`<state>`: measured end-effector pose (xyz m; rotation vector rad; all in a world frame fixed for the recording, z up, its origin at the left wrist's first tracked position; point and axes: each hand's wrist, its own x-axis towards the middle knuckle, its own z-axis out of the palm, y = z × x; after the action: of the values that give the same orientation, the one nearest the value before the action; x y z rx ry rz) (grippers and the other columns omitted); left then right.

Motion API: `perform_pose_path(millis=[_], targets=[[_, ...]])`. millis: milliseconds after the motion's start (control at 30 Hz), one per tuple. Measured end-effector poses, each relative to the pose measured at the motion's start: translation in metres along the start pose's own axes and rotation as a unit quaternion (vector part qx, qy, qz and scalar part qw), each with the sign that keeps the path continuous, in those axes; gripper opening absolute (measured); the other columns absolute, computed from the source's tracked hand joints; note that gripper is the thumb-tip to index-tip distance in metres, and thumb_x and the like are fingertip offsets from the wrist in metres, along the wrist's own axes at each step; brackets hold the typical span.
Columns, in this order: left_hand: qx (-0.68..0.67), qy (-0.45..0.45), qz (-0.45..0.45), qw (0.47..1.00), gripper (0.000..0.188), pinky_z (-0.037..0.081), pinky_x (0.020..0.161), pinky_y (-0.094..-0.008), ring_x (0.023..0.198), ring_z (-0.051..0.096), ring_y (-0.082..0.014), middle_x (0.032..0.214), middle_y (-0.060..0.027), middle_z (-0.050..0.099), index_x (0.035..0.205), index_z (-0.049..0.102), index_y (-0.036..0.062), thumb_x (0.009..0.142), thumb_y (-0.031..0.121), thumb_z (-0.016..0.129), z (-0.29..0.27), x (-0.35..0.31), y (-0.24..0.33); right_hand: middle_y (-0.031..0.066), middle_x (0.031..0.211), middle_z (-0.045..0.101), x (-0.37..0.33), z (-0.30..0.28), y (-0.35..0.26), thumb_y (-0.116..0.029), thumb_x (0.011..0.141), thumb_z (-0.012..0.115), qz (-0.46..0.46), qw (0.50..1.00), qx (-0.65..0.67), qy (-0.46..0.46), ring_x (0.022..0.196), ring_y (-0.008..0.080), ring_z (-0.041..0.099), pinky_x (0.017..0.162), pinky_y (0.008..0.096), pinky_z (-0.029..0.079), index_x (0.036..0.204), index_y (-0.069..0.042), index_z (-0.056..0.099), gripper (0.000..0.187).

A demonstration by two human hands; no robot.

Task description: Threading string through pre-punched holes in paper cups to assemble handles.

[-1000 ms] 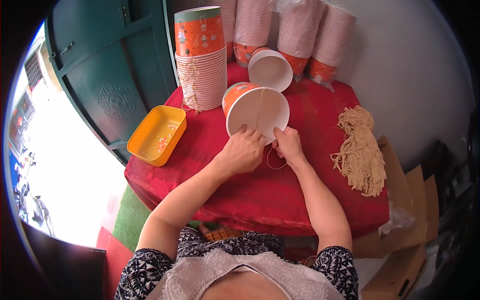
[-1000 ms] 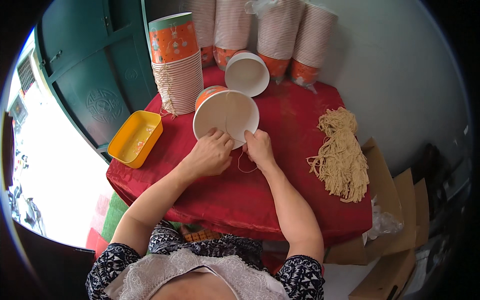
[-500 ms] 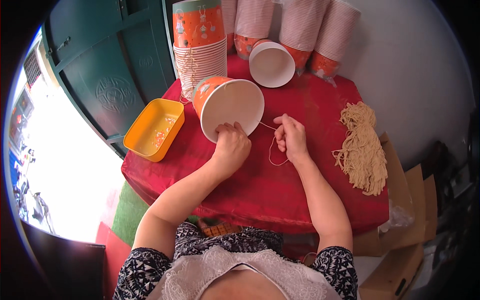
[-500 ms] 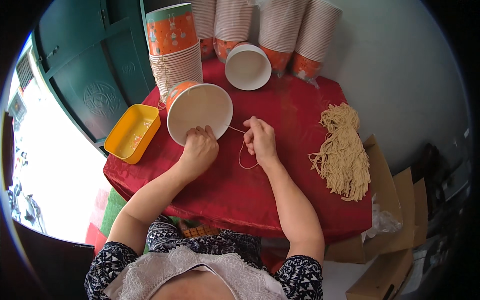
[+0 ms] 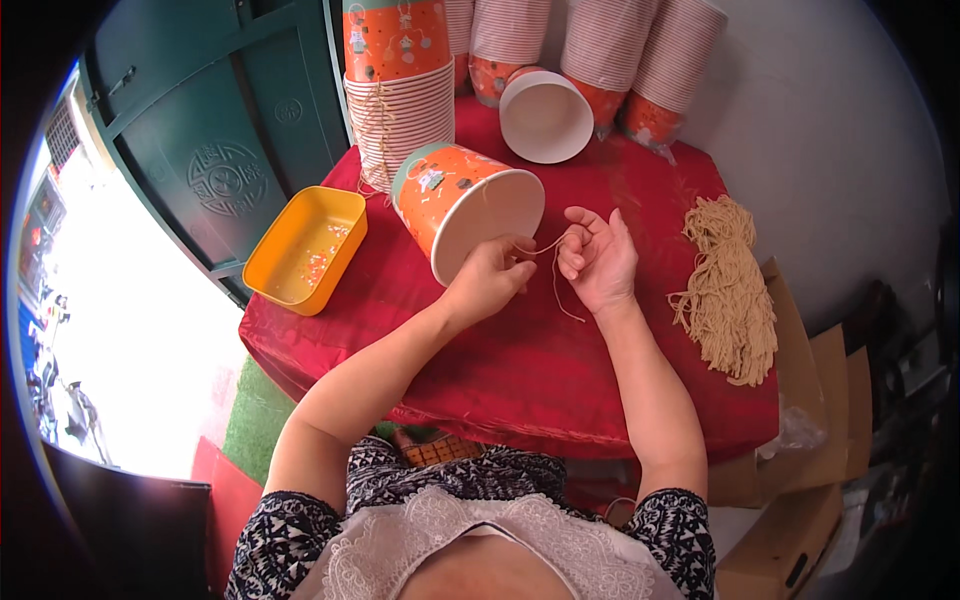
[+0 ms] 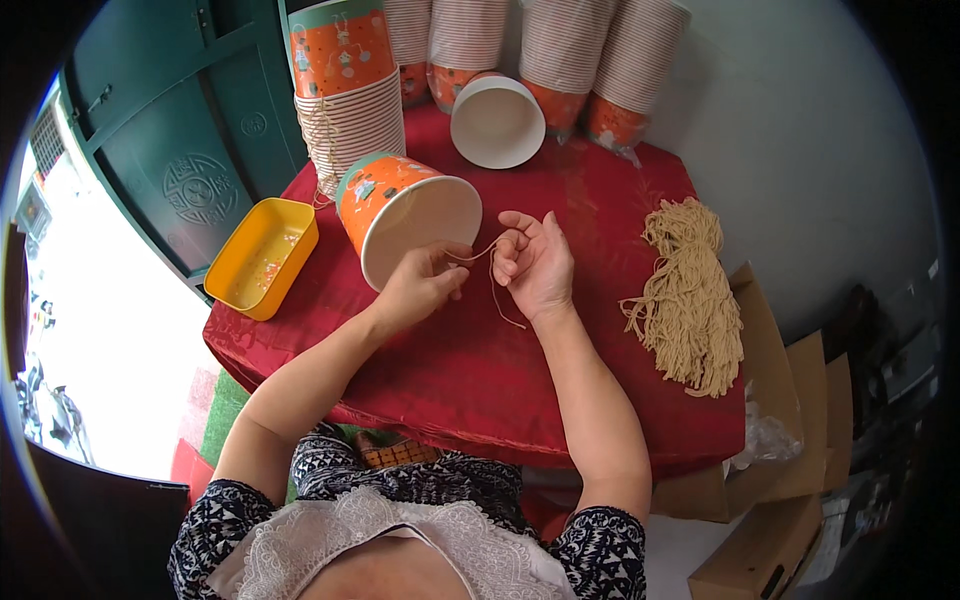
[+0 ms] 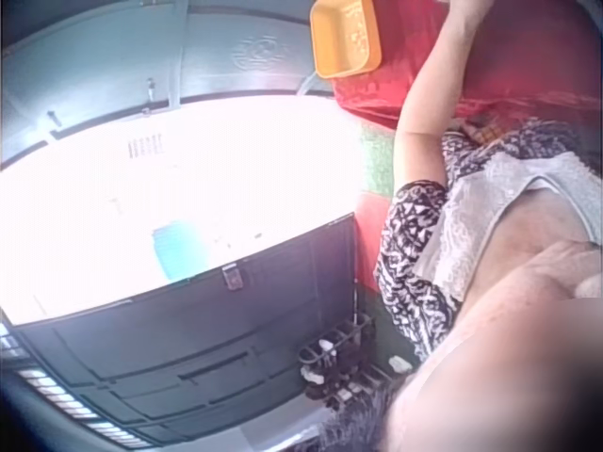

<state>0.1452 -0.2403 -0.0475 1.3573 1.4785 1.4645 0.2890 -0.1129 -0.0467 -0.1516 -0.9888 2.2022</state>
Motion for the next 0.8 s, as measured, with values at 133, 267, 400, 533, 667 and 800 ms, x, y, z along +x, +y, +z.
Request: perform_pose_path(millis=[133,267,400,533,667,800], targets=[[-0.13,-0.022,-0.037,0.991,0.032,0.047,0.051,-0.0239,0.072,0.062,-0.0131,0.091,-0.0064,0.064,0.119,0.056,-0.0073,0.09,0.007,0.062,0.006,-0.002,-0.002,0.0058,0.064,0.053,-0.003,0.009,0.002,-0.051,0.101,0.034,0.009,1.0,0.007,-0.002,0.051,0.0147,0.048,0.046,0.0284,0.041,0.108,0.001,0.055,0.056],[-0.238,-0.136,-0.107,0.956,0.022,0.042,0.045,-0.0225,0.057,0.056,-0.0113,0.078,-0.0058,0.062,0.107,0.06,-0.0035,0.09,0.011,0.064,-0.003,0.004,-0.012,0.0052,0.063,0.052,-0.002,0.01,0.004,-0.05,0.101,0.034,-0.001,1.0,-0.004,-0.009,0.05,0.0139,0.047,0.044,0.0273,0.04,0.107,0.001,0.055,0.055],[-0.203,-0.169,-0.174,0.949,0.012,0.033,0.039,-0.0216,0.046,0.047,-0.0081,0.065,-0.0025,0.057,0.088,0.061,0.0025,0.091,0.013,0.064,-0.012,0.008,-0.009,0.0018,0.06,0.049,0.003,-0.007,-0.003,-0.044,0.102,0.038,-0.006,0.997,-0.051,0.064,0.046,0.0101,0.042,0.04,0.0243,0.035,0.102,0.0,0.055,0.048],[-0.212,-0.105,-0.161,0.958,0.013,0.034,0.039,-0.0213,0.046,0.046,-0.0079,0.065,-0.0029,0.057,0.085,0.06,0.0029,0.092,0.014,0.064,-0.016,0.007,-0.004,-0.0022,0.059,0.042,0.004,-0.014,-0.006,-0.027,0.099,0.046,-0.015,0.971,-0.146,0.186,0.044,0.0067,0.036,0.038,0.0237,0.029,0.096,0.0,0.056,0.029],[-0.177,-0.043,-0.149,0.972,0.013,0.032,0.039,-0.022,0.044,0.045,-0.008,0.063,-0.0022,0.056,0.086,0.061,0.0027,0.093,0.014,0.063,-0.017,0.007,-0.007,-0.0013,0.061,0.047,0.005,-0.018,-0.006,-0.019,0.096,0.05,-0.001,0.94,-0.258,0.222,0.046,0.0072,0.039,0.04,0.0256,0.033,0.097,0.0,0.059,0.021],[-0.126,-0.058,-0.15,0.979,0.012,0.032,0.039,-0.022,0.045,0.046,-0.0077,0.061,-0.001,0.054,0.086,0.06,0.0032,0.092,0.013,0.062,-0.013,0.009,-0.002,0.0135,0.086,0.064,0.011,-0.037,0.009,-0.014,0.093,0.053,-0.304,0.639,-0.666,0.234,0.068,0.0255,0.059,0.062,0.0331,0.05,0.106,0.001,0.061,0.022]])
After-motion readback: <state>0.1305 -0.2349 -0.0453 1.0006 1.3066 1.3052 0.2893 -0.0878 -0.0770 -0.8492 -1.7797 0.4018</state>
